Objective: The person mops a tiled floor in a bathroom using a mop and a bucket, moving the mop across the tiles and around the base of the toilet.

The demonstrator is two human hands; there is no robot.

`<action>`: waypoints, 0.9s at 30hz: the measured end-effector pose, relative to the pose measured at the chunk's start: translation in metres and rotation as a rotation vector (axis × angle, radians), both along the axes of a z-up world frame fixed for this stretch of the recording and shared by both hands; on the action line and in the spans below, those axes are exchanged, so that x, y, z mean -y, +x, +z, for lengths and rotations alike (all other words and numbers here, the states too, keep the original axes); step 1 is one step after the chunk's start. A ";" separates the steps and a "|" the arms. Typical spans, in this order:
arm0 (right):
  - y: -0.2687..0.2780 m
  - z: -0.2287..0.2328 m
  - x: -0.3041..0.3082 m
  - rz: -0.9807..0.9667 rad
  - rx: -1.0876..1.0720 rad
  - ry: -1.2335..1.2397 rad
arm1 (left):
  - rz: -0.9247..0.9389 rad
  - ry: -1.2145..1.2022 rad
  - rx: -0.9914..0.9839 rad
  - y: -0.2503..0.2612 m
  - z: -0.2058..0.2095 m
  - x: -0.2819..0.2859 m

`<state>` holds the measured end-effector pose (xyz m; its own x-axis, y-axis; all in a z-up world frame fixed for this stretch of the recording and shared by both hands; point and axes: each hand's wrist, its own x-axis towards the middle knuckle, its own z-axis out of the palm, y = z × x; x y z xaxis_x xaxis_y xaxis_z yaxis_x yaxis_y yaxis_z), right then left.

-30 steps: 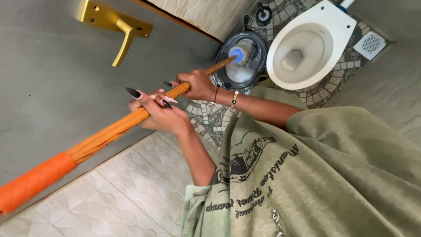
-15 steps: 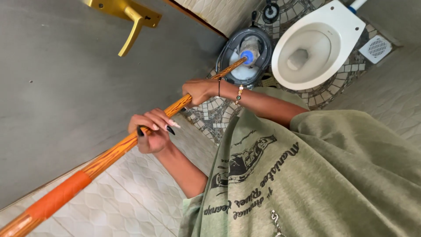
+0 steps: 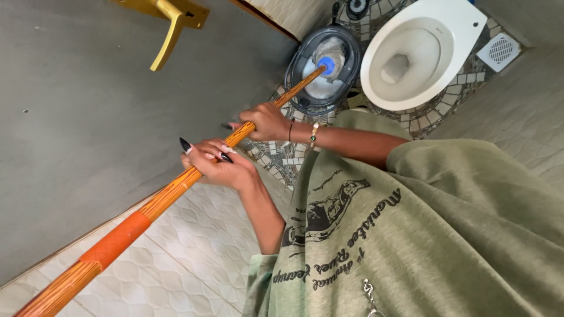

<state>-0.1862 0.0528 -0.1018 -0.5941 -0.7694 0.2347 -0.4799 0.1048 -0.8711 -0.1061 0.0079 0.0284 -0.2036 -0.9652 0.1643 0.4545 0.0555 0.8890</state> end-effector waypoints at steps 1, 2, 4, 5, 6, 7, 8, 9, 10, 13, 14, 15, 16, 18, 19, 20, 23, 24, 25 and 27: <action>-0.007 -0.002 0.002 0.072 -0.022 0.012 | -0.014 0.000 0.008 0.000 0.001 0.001; -0.013 -0.004 0.003 0.147 -0.042 0.025 | -0.025 0.001 0.018 0.003 0.003 0.002; -0.022 -0.001 0.004 0.286 -0.041 0.078 | -0.098 0.002 0.011 0.011 0.003 0.006; -0.027 0.002 0.005 0.350 -0.021 0.119 | -0.160 0.000 -0.005 0.016 0.003 0.007; -0.029 0.007 0.008 0.418 0.002 0.154 | -0.219 -0.005 -0.016 0.022 0.006 0.010; -0.032 0.013 0.012 0.460 0.008 0.145 | -0.271 -0.058 -0.009 0.028 0.010 0.014; -0.037 0.020 0.013 0.495 0.014 0.141 | -0.329 -0.105 -0.005 0.031 0.014 0.016; -0.042 0.028 0.013 0.530 0.019 0.138 | -0.387 -0.152 -0.001 0.033 0.019 0.019; -0.046 0.036 0.014 0.571 0.029 0.175 | -0.404 -0.192 0.024 0.035 0.024 0.021; -0.056 0.065 0.022 0.697 0.047 0.293 | -0.481 -0.323 0.076 0.041 0.042 0.034; -0.057 0.073 0.026 0.738 0.050 0.343 | -0.527 -0.367 0.077 0.042 0.047 0.041; -0.056 0.079 0.030 0.779 0.054 0.394 | -0.572 -0.411 0.077 0.043 0.050 0.047; -0.055 0.084 0.033 0.816 0.067 0.421 | -0.622 -0.387 0.017 0.043 0.050 0.053; -0.052 0.088 0.041 0.890 0.093 0.474 | -0.719 -0.339 -0.104 0.041 0.044 0.062; -0.051 0.086 0.042 0.849 0.092 0.496 | -0.588 -0.289 -0.086 0.039 0.036 0.061; -0.049 0.081 0.042 0.806 0.094 0.516 | -0.461 -0.238 -0.066 0.036 0.026 0.058; -0.038 0.049 0.040 0.623 -0.057 0.338 | -0.132 -0.146 -0.010 0.033 0.004 0.054; -0.032 0.034 0.036 0.550 -0.133 0.240 | -0.034 -0.123 0.007 0.033 0.000 0.053; -0.022 0.018 0.031 0.385 -0.228 0.102 | 0.030 -0.087 0.018 0.033 -0.003 0.053; 0.008 -0.013 0.021 0.054 -0.406 -0.174 | 0.162 -0.016 0.047 0.039 -0.007 0.052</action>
<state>-0.1779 0.0319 -0.1145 -0.3872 -0.7251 0.5694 -0.7872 -0.0615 -0.6136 -0.0674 -0.0446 0.0214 -0.0536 -0.9834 0.1735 0.3964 0.1385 0.9076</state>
